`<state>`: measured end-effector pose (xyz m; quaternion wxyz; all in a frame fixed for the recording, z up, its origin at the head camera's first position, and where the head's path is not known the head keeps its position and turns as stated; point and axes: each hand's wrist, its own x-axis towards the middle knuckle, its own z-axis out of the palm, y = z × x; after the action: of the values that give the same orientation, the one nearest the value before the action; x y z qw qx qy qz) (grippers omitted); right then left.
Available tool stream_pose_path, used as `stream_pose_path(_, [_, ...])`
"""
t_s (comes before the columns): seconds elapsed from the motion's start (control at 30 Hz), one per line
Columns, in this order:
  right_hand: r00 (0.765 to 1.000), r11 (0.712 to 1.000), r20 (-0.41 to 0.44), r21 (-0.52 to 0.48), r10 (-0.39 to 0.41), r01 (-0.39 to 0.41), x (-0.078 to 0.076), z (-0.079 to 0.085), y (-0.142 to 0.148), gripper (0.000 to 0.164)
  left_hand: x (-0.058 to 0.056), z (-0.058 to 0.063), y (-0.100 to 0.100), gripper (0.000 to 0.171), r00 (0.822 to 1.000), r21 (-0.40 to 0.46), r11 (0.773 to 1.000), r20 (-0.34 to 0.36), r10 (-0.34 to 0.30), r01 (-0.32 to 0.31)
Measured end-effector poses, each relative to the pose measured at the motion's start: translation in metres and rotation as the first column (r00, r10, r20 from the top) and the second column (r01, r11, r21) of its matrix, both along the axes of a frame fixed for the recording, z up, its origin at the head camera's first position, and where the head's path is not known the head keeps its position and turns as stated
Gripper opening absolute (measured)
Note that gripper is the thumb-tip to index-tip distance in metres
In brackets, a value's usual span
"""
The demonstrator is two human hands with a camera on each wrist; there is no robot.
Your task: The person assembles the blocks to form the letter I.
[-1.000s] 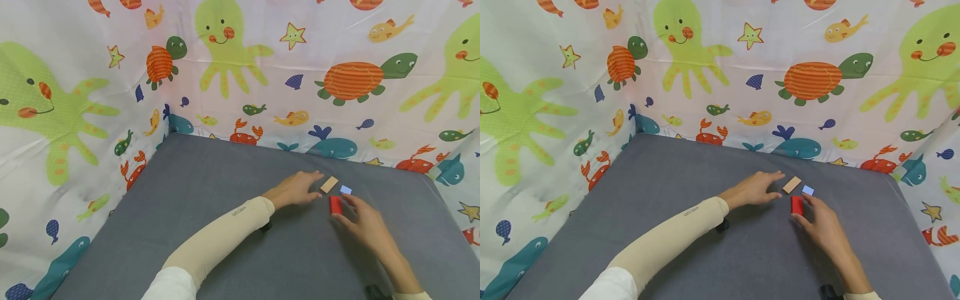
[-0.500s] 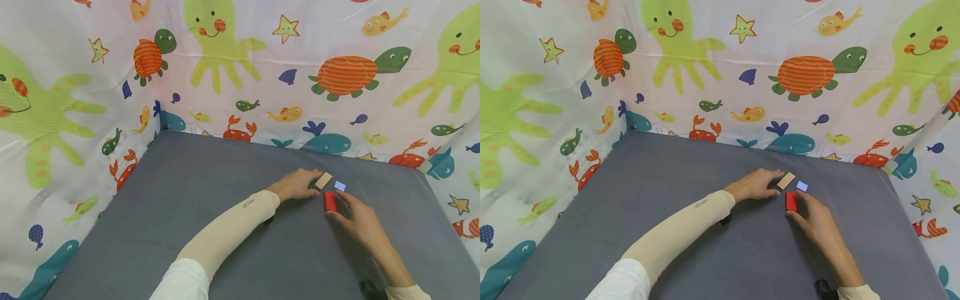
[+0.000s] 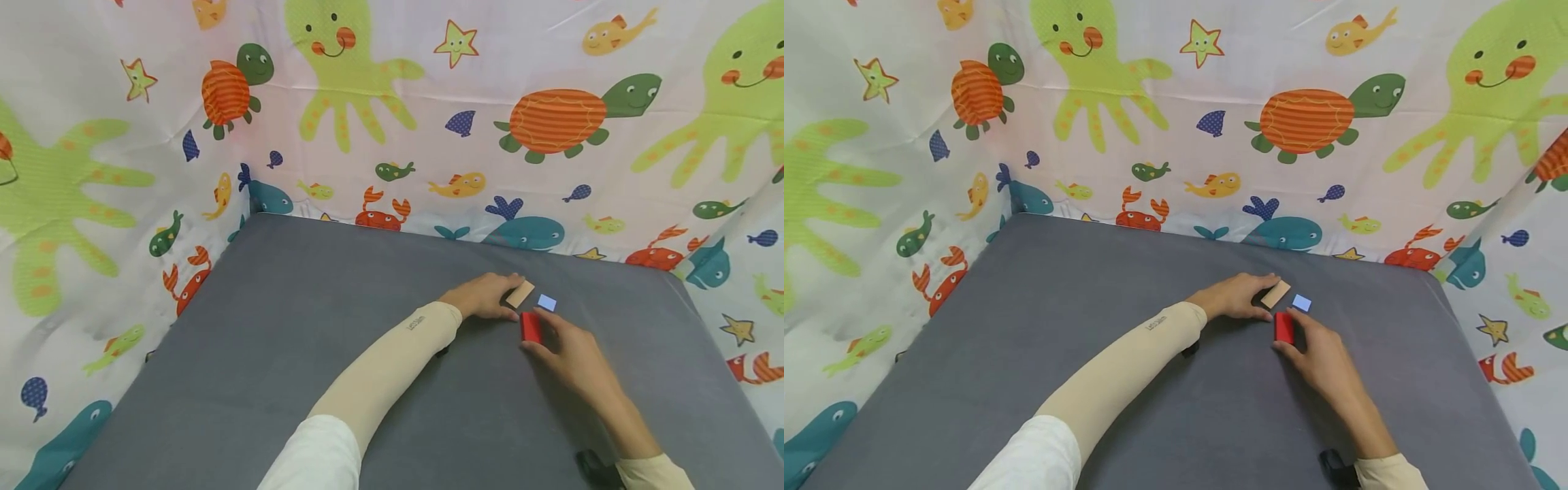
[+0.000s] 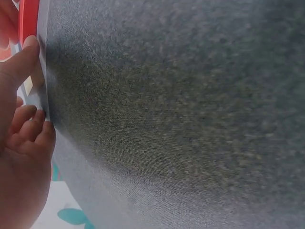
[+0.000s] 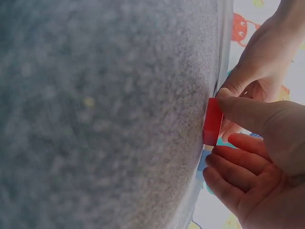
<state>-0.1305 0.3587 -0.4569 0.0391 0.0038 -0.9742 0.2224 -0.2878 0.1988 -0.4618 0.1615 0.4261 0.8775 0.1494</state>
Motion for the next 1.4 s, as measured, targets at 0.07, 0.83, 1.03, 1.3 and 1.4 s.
stream_pose_path(0.07, [1.0,1.0,0.006,-0.003,0.003,-0.003,-0.001,-0.001,-0.002,0.075,-0.002,0.0,-0.001,0.089,1.0,-0.003,1.0,0.012,-0.004,0.004])
stream_pose_path(0.83, [0.999,0.999,-0.011,-0.011,0.042,-0.042,-0.01,-0.002,-0.014,0.064,-0.013,0.008,-0.02,0.079,1.0,-0.019,1.0,0.015,-0.011,0.012])
stream_pose_path(1.03, [0.997,0.998,-0.052,-0.018,0.055,-0.056,-0.006,0.003,-0.019,0.062,-0.012,0.014,-0.033,0.081,0.998,0.008,0.998,-0.028,-0.054,0.055])
stream_pose_path(1.3, [0.993,0.996,-0.074,0.004,0.089,-0.089,0.008,0.019,-0.031,0.064,-0.009,0.019,-0.054,0.08,0.998,0.058,0.997,-0.025,-0.058,0.06])
stream_pose_path(1.4, [0.993,0.995,-0.069,0.008,0.095,-0.095,0.015,0.025,-0.038,0.064,-0.007,0.016,-0.064,0.081,0.998,0.084,0.995,-0.015,-0.055,0.056])
